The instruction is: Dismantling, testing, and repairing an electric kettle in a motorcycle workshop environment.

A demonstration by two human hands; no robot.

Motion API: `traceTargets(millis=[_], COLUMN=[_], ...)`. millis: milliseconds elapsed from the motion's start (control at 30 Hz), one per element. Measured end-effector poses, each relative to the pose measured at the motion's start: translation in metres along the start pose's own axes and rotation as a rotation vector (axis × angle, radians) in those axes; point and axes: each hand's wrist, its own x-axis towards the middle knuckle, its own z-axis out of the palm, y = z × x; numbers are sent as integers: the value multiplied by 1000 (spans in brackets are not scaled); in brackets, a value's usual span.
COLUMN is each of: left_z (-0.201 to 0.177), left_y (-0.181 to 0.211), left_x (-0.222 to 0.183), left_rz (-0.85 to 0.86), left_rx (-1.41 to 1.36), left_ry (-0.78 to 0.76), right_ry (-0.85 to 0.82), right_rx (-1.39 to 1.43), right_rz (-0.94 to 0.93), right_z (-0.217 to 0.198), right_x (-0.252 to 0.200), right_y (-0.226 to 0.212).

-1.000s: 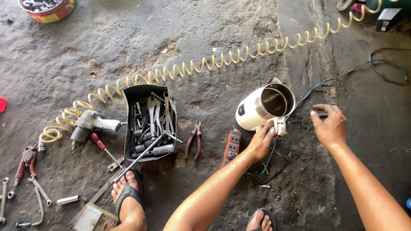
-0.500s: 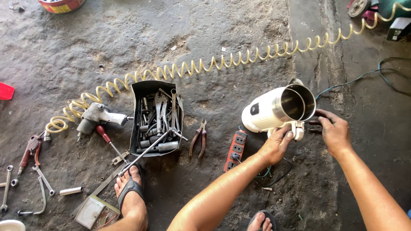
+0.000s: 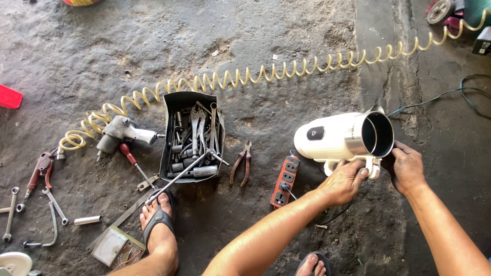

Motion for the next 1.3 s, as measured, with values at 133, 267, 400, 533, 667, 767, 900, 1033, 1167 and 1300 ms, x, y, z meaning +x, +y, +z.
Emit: traceTargets(millis=[133,267,400,533,667,767,900,1033,1167,1300], left_z=[1,-4,-12,-8,-9,-9,-4,-10,-14,-19], left_y=[-1,3,1,-24,-31,-37,-46,-50,-56,-55], left_x=[1,3,5,4,1,2,1,-4,-3,0], left_rz=[39,25,-82,-77,-53,-94,-51,-8,-11,-20], left_rx=[32,38,-60,-126,-126,-138,-182,-220,-198,-184], left_ry=[-7,-5,47,67,77,79,101,110,128,96], right_ry=[0,-18,-21,-39,-50,-37,-29,-26,-26,-33], right_rx=[29,31,15,-7,-62,-98,-146,-173,-172,-161], right_rz=[-16,-37,-86,-139,-170,-185,-194,-144,-144,-170], right_z=[-7,-9,-2,3,8,8,7,26,19,27], right_x=[2,5,3,9,15,20,24,14,21,21], right_y=[8,9,3,7,17,21,23,11,22,16])
